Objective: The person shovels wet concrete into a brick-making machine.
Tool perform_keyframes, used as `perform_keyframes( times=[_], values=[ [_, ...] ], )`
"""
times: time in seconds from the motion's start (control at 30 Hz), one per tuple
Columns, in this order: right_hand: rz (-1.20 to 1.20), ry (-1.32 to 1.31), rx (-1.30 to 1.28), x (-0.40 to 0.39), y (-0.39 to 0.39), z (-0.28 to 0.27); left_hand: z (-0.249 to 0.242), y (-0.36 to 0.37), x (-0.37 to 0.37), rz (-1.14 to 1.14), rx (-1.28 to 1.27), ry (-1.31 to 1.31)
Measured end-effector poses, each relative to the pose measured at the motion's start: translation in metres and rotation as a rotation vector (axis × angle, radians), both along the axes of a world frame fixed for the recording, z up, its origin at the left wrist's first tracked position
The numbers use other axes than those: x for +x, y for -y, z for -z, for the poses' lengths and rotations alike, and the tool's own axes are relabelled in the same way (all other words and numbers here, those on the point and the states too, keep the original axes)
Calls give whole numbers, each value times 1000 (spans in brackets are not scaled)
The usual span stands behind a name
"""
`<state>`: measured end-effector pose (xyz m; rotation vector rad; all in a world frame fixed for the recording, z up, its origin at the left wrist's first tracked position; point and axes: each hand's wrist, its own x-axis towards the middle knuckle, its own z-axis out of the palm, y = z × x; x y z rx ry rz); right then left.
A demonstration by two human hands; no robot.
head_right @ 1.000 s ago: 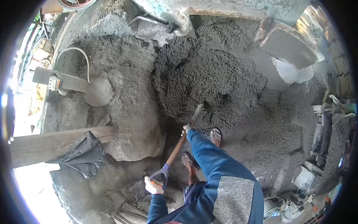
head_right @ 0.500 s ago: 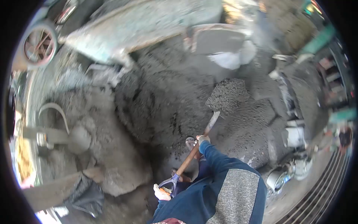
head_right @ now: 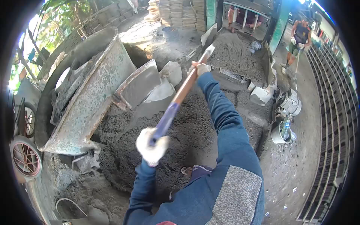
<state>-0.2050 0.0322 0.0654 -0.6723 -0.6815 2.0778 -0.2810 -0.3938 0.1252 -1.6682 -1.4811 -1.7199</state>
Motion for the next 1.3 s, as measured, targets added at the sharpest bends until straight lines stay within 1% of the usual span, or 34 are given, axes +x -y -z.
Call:
perform_keyframes(
  times=[0.03, 0.07, 0.1, 0.13, 0.17, 0.23, 0.27, 0.3, 0.37, 0.4, 0.43, 0.5, 0.53, 0.57, 0.63, 0.73, 0.77, 0.8, 0.83, 0.87, 0.9, 0.93, 0.97, 1.0, 1.03, 1.07, 1.1, 1.17, 1.2, 1.27, 1.3],
  values=[
    [-43, -62, 26, 18, -25, 13, -23, -12, 8, 58, -65, -230],
    [74, 75, 42, 37, -19, 6, -24, -23, 15, 178, -280, -298],
    [182, 215, 59, 54, -10, 1, -17, -35, 30, 291, -303, -264],
    [213, 325, 137, 64, -3, 5, -6, -34, 44, 268, -330, -250],
    [221, 434, 218, 69, 10, 13, 1, -24, 52, 213, -389, -298],
    [-17, 92, 110, 80, 68, 20, 12, 25, 54, 223, -410, -331],
    [-44, 14, 109, 80, 105, 21, 20, 58, 58, 170, -437, -311],
    [-70, -64, 100, 76, 142, 23, 30, 94, 57, 180, -492, -258],
    [-141, -20, 81, 55, 222, 22, 40, 175, 52, 169, -709, -97],
    [-159, 2, 73, 46, 258, 25, 36, 209, 54, 68, -588, -29],
    [-218, -10, -14, 36, 285, 42, 28, 241, 59, -25, -462, 22],
    [-370, -34, -189, 14, 346, 66, -1, 298, 70, -61, -582, 184],
    [-428, -20, -275, 4, 376, 77, 1, 322, 82, -168, -484, 58],
    [-485, -7, -356, -8, 404, 84, -21, 338, 96, -250, -542, 81],
    [-607, 73, -446, -26, 456, 87, -50, 356, 130, -447, -610, 28],
    [-754, 92, -517, -50, 517, 71, -104, 363, 155, -630, -817, -4],
    [-793, 86, -555, -56, 531, 64, -117, 361, 157, -702, -845, -61],
    [-856, 26, -559, -69, 538, 74, -126, 356, 154, -697, -905, -32],
    [-892, 19, -576, -87, 538, 88, -130, 349, 146, -696, -960, -10],
    [-930, 10, -588, -109, 533, 103, -119, 331, 128, -725, -948, -76],
    [-969, 9, -600, -131, 527, 124, -93, 309, 106, -754, -934, -135],
    [-979, 40, -680, -158, 512, 163, -41, 289, 81, -785, -915, -134],
    [-962, 282, -577, -186, 498, 210, 0, 274, 67, -816, -894, -133],
    [-990, 303, -530, -206, 476, 243, 5, 263, 68, -800, -821, -114],
    [-985, 338, -469, -219, 475, 240, 5, 261, 65, -785, -749, -104],
    [-984, 395, -412, -214, 479, 240, 3, 263, 64, -805, -767, -106],
    [-988, 462, -333, -207, 476, 241, 6, 270, 67, -772, -823, -31],
    [-1009, 428, -351, -188, 482, 244, 0, 282, 81, -766, -841, -37],
    [-1020, 389, -371, -185, 495, 245, -11, 288, 90, -788, -803, -52],
    [-1065, 359, -448, -164, 512, 198, -50, 304, 110, -779, -783, -45],
    [-1073, 335, -476, -153, 526, 173, -88, 315, 121, -760, -943, -49]
  ],
)
